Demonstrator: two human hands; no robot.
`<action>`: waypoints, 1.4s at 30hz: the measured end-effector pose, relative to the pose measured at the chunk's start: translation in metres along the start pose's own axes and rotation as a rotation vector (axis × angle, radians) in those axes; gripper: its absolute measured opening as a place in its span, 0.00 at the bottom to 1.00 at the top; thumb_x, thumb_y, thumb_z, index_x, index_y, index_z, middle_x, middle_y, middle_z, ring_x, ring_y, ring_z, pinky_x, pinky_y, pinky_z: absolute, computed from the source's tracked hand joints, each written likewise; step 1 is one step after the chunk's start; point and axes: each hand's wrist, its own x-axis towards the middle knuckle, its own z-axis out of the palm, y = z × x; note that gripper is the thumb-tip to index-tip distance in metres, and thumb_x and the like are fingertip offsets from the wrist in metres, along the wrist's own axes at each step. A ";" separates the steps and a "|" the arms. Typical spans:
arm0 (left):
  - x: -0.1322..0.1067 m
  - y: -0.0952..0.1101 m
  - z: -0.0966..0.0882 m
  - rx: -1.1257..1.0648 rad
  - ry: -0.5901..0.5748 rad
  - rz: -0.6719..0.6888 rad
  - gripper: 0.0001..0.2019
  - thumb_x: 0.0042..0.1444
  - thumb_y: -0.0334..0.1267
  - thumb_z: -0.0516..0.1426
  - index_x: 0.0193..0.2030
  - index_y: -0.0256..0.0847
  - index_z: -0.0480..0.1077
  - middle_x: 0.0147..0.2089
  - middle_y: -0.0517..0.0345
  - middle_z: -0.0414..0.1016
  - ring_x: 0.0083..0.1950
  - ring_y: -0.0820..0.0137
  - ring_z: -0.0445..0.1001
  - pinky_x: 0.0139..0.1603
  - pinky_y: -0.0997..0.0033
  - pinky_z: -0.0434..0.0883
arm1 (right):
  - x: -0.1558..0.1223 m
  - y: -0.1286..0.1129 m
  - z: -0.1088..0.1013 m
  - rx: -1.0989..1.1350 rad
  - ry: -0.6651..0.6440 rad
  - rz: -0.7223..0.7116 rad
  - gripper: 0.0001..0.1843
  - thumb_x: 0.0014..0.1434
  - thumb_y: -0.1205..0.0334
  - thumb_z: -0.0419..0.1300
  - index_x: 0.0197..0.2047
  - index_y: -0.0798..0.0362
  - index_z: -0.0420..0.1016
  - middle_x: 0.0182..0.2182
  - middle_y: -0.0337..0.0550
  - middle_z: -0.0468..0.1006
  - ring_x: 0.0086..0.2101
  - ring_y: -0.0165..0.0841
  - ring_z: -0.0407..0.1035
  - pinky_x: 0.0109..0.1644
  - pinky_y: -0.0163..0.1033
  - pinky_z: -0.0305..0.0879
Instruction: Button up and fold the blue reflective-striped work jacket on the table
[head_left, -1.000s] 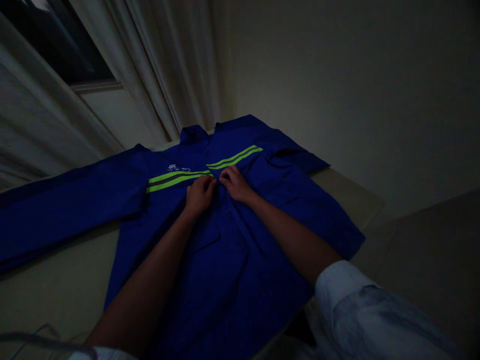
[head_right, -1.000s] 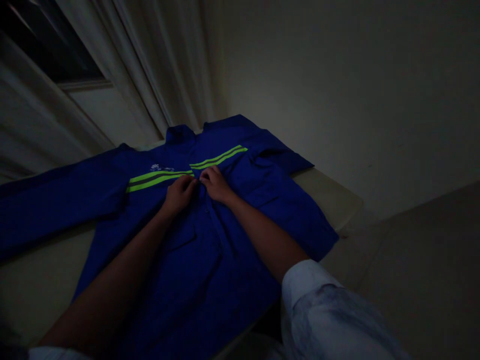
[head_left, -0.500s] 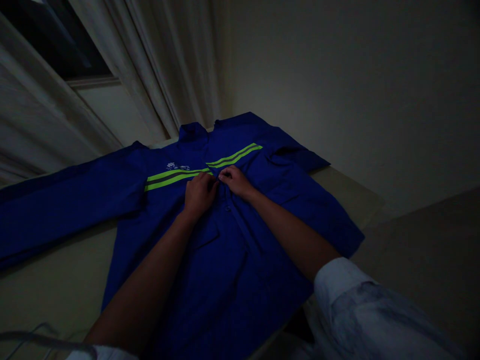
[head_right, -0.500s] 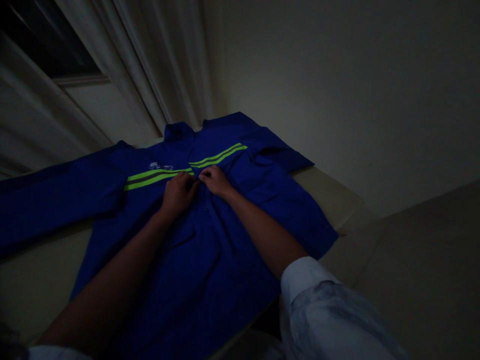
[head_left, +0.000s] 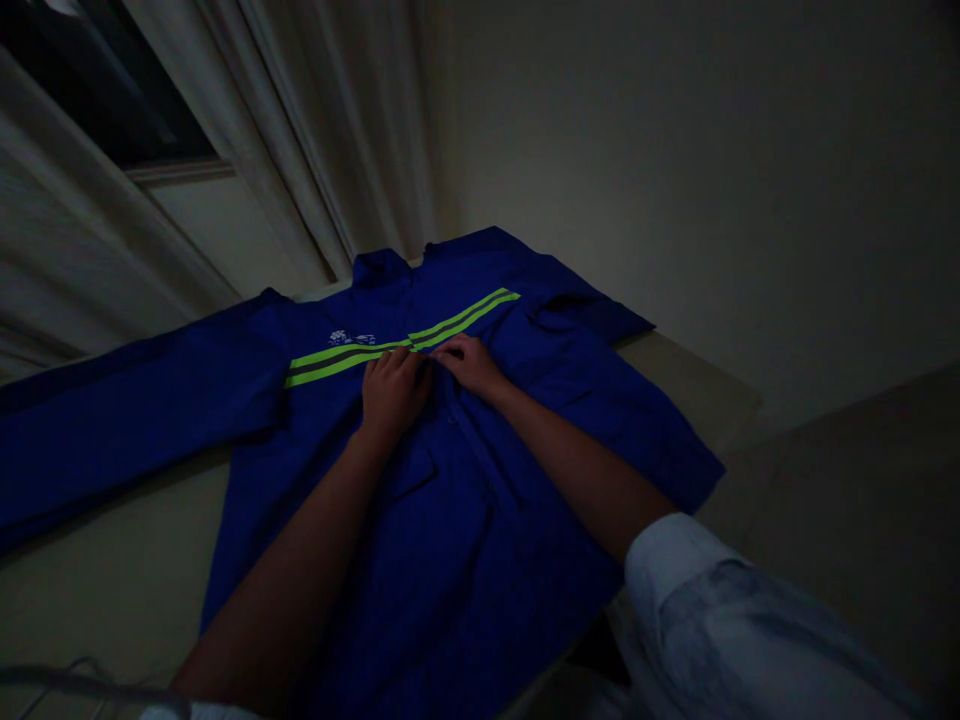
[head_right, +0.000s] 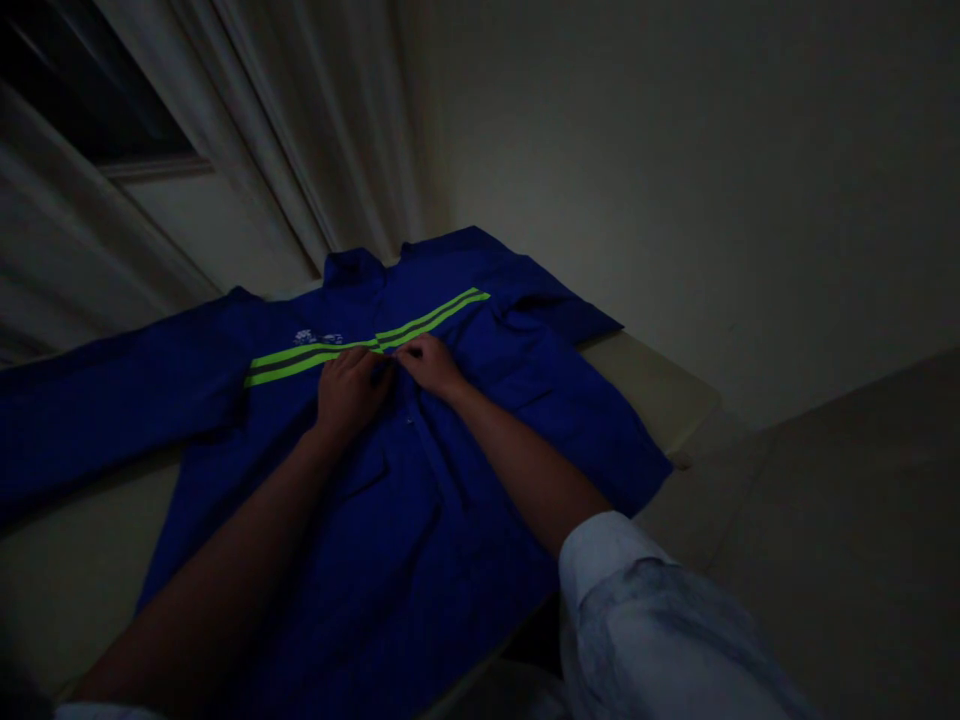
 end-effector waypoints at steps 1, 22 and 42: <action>0.001 -0.001 0.001 -0.037 -0.009 -0.026 0.12 0.71 0.44 0.53 0.47 0.42 0.76 0.47 0.48 0.78 0.52 0.53 0.75 0.52 0.56 0.66 | -0.001 -0.001 0.000 -0.006 0.006 -0.003 0.05 0.61 0.69 0.65 0.36 0.53 0.83 0.36 0.41 0.80 0.41 0.34 0.74 0.51 0.40 0.70; -0.001 0.000 0.009 0.053 -0.225 -0.100 0.28 0.75 0.48 0.41 0.74 0.41 0.63 0.77 0.47 0.62 0.76 0.54 0.60 0.75 0.46 0.56 | -0.015 -0.016 -0.002 -0.130 0.076 0.071 0.09 0.67 0.63 0.60 0.49 0.52 0.77 0.46 0.45 0.83 0.44 0.36 0.78 0.52 0.41 0.73; -0.043 0.009 -0.032 0.083 -0.455 -0.065 0.41 0.70 0.66 0.43 0.78 0.37 0.57 0.79 0.37 0.54 0.80 0.46 0.53 0.77 0.32 0.47 | -0.171 -0.113 -0.068 -0.605 -0.693 -0.077 0.56 0.61 0.23 0.57 0.80 0.46 0.50 0.72 0.64 0.63 0.68 0.62 0.62 0.68 0.64 0.61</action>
